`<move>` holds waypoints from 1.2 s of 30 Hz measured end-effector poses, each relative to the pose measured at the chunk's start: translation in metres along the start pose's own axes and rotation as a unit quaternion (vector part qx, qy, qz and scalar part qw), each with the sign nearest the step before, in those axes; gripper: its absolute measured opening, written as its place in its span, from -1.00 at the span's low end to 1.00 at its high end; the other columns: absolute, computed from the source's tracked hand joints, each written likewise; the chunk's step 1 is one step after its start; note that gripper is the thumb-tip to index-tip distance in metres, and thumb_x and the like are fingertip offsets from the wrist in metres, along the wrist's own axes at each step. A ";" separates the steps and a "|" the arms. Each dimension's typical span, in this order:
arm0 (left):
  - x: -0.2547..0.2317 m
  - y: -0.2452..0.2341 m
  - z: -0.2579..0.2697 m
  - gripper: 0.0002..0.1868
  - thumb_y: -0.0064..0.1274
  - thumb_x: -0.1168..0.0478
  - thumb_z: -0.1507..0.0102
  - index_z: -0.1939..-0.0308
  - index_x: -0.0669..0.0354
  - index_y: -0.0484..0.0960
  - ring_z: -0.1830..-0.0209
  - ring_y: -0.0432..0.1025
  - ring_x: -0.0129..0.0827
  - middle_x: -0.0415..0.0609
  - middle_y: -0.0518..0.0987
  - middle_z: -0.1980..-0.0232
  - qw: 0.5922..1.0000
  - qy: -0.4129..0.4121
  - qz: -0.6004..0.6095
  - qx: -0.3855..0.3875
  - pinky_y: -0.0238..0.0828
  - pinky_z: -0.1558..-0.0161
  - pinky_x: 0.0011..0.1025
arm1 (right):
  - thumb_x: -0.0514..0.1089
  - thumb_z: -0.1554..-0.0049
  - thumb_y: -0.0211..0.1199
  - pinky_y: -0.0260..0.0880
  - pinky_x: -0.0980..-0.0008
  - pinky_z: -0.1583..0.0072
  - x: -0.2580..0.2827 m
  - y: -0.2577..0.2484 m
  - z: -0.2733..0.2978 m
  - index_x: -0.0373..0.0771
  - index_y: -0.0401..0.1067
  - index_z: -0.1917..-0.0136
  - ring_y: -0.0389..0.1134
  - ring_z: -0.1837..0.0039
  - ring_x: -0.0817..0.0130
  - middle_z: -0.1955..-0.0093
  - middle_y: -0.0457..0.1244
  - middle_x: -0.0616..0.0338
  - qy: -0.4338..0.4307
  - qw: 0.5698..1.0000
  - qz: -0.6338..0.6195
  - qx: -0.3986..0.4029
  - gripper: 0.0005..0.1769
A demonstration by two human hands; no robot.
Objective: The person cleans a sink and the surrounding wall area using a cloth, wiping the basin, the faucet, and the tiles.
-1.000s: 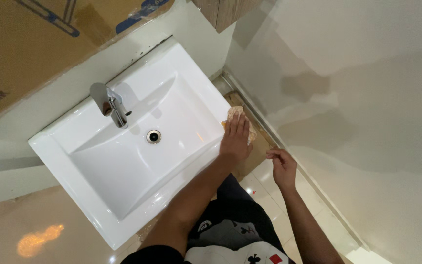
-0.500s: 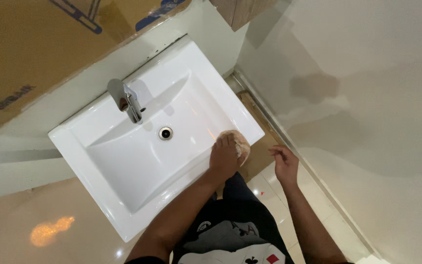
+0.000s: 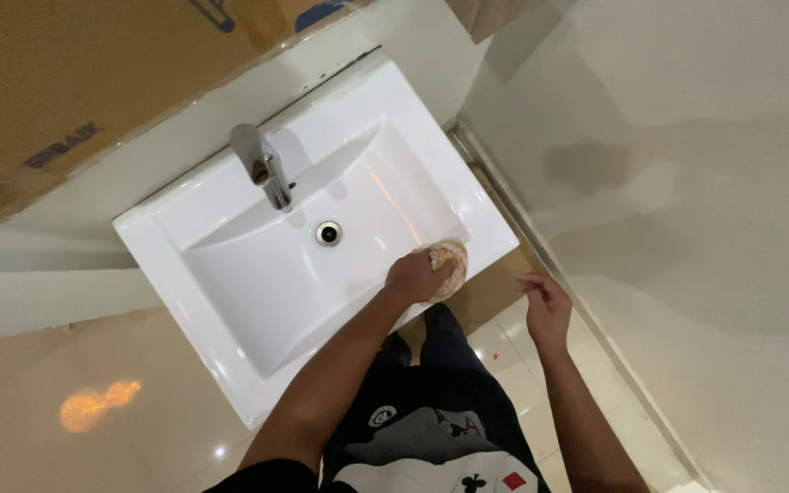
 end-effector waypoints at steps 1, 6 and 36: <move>0.016 0.006 0.004 -0.19 -0.17 -0.42 -0.23 -0.10 0.22 0.65 -0.09 0.55 0.06 0.23 0.66 -0.06 0.998 -0.026 -0.020 0.044 0.45 -0.14 -0.13 | -0.44 -0.25 0.01 0.42 0.41 -0.21 0.003 0.004 -0.001 -0.44 0.49 -0.08 0.42 -0.07 0.37 -0.01 0.40 0.06 -0.001 1.000 0.000 0.007 -0.75; 0.081 0.020 0.019 -0.13 -0.41 -0.48 -0.24 -0.34 -0.03 0.55 -0.28 0.37 0.14 0.27 0.48 -0.29 0.990 0.019 -0.040 0.135 0.25 -0.27 -0.12 | -0.41 -0.27 0.02 0.40 0.44 -0.20 0.029 0.035 -0.010 -0.42 0.48 -0.10 0.41 -0.09 0.37 -0.01 0.40 0.08 -0.040 0.998 0.004 0.045 -0.77; 0.134 -0.061 0.149 -0.17 -0.36 -0.40 -0.30 -0.22 0.23 0.56 -0.22 0.44 -0.01 0.23 0.57 -0.18 0.978 -0.142 -0.008 0.151 0.25 -0.29 -0.15 | -0.48 -0.25 -0.03 0.39 0.43 -0.20 0.082 0.065 -0.014 -0.42 0.50 -0.06 0.36 -0.08 0.40 0.01 0.34 0.12 -0.079 0.991 -0.034 0.102 -0.73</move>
Point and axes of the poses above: each hand's wrist, its own z-axis away from the middle knuckle, its own y-axis out of the palm, x = y × z, the point moved 7 cm from there along -z, towards the middle knuckle
